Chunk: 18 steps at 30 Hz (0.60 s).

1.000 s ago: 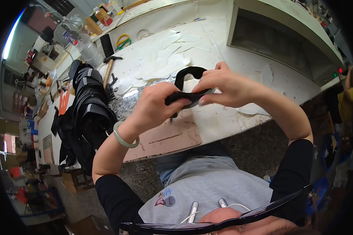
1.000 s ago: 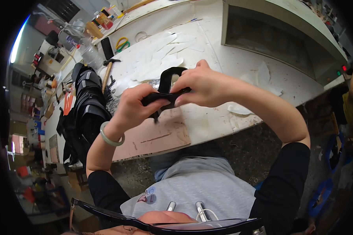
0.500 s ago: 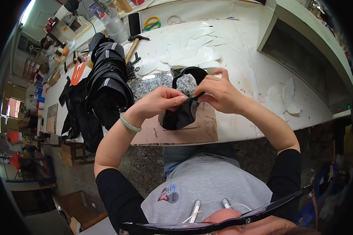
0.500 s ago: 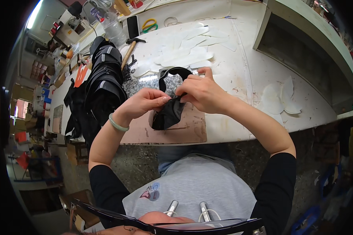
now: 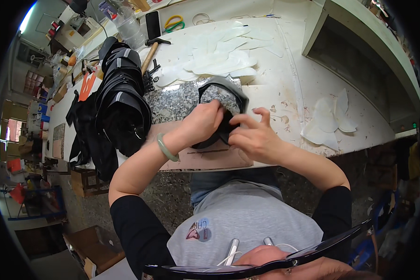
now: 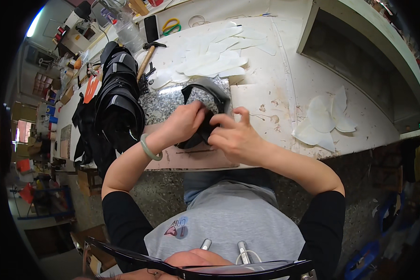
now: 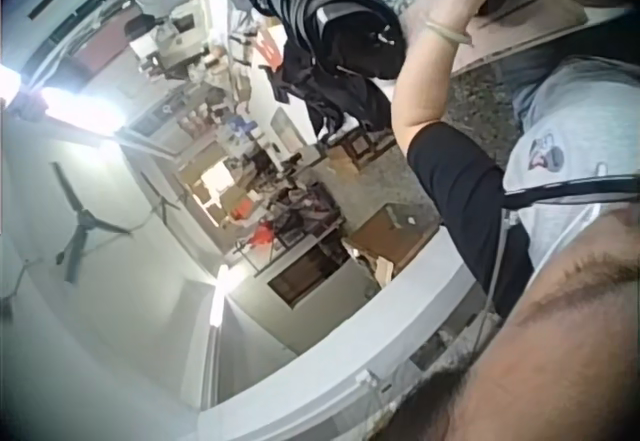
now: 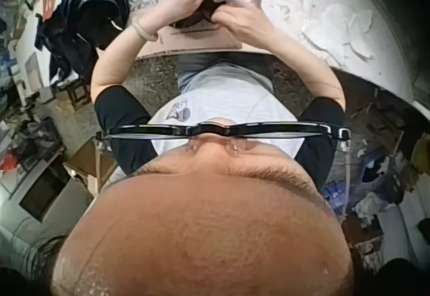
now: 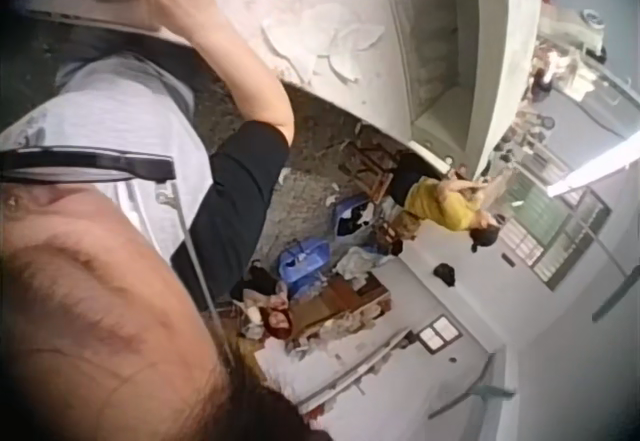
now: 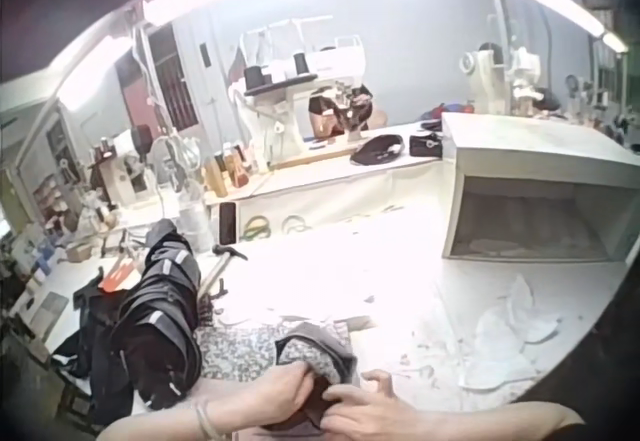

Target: The person fits a piece of fabric into a shoe counter component by hand, wrapping and pressing the edges together along the frame.

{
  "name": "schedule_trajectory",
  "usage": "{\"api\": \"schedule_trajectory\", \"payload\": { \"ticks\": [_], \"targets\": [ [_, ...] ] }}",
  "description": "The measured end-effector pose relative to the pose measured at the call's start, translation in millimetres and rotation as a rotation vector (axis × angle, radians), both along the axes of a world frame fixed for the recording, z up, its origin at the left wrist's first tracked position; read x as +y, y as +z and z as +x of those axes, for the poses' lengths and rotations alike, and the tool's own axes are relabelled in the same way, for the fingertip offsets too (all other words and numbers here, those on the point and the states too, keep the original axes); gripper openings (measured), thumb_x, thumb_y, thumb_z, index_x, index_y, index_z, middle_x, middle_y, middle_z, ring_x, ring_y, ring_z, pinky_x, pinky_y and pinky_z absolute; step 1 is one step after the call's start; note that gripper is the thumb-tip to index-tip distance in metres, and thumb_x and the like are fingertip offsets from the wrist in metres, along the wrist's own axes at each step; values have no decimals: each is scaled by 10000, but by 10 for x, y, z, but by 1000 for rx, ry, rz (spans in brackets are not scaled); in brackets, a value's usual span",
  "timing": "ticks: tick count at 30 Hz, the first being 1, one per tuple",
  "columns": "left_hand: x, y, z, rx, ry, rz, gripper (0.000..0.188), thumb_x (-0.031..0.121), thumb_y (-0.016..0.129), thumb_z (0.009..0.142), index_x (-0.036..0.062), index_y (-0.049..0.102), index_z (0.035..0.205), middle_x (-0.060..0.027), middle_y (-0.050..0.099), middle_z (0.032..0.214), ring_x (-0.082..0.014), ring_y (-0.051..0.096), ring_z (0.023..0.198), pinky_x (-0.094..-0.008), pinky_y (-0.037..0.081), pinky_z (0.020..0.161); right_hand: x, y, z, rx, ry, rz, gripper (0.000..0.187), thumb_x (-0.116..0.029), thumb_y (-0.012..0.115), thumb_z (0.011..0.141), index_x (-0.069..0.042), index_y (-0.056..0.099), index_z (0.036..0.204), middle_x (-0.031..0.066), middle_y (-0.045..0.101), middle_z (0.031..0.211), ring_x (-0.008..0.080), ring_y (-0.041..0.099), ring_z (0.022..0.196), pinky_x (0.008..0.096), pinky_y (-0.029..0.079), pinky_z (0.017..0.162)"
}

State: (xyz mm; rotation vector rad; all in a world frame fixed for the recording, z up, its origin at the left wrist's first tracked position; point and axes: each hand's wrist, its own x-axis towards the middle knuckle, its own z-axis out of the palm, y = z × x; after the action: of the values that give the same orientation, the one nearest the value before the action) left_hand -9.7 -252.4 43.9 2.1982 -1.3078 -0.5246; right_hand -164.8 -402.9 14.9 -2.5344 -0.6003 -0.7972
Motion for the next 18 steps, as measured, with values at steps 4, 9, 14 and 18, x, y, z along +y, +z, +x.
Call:
{"api": "schedule_trajectory", "payload": {
  "ticks": [4, 9, 14, 18],
  "targets": [
    [-63, 35, -84, -69, 36, 41, 188, 176, 499, 984, -7, 517, 1021, -265, 645, 801, -466, 621, 790, -536, 481, 705, 22, 16, -2, 43, 20, -77, 95, -153, 671, 779, -173, 611, 849, -46, 601, 839, 116, 575, 958, 469, 258, 909],
    [58, 54, -54, 85, 54, -29, 235, 223, 482, 1014, -4, 540, 1015, -239, 648, 782, -434, 638, 789, -499, 490, 688, -226, 52, 82, 59, -65, 11, 193, -96, 651, 788, -135, 671, 977, -40, 591, 847, 114, 591, 866, 376, 365, 830],
    [144, -7, -52, 325, 123, -42, 306, 258, 562, 990, -19, 592, 1116, -143, 668, 745, -196, 663, 730, -343, 515, 690, -239, -9, 171, 125, -42, 2, 205, -100, 690, 766, -135, 681, 968, -33, 595, 846, 123, 585, 801, 360, 389, 813],
    [186, -127, 0, 341, 53, -42, 291, 260, 615, 953, -11, 682, 1037, -118, 663, 740, -139, 597, 668, -304, 494, 644, -207, 35, 199, 154, -20, 15, 148, -132, 714, 782, -143, 685, 928, -39, 609, 818, 131, 579, 805, 392, 376, 847]
  ]
}}
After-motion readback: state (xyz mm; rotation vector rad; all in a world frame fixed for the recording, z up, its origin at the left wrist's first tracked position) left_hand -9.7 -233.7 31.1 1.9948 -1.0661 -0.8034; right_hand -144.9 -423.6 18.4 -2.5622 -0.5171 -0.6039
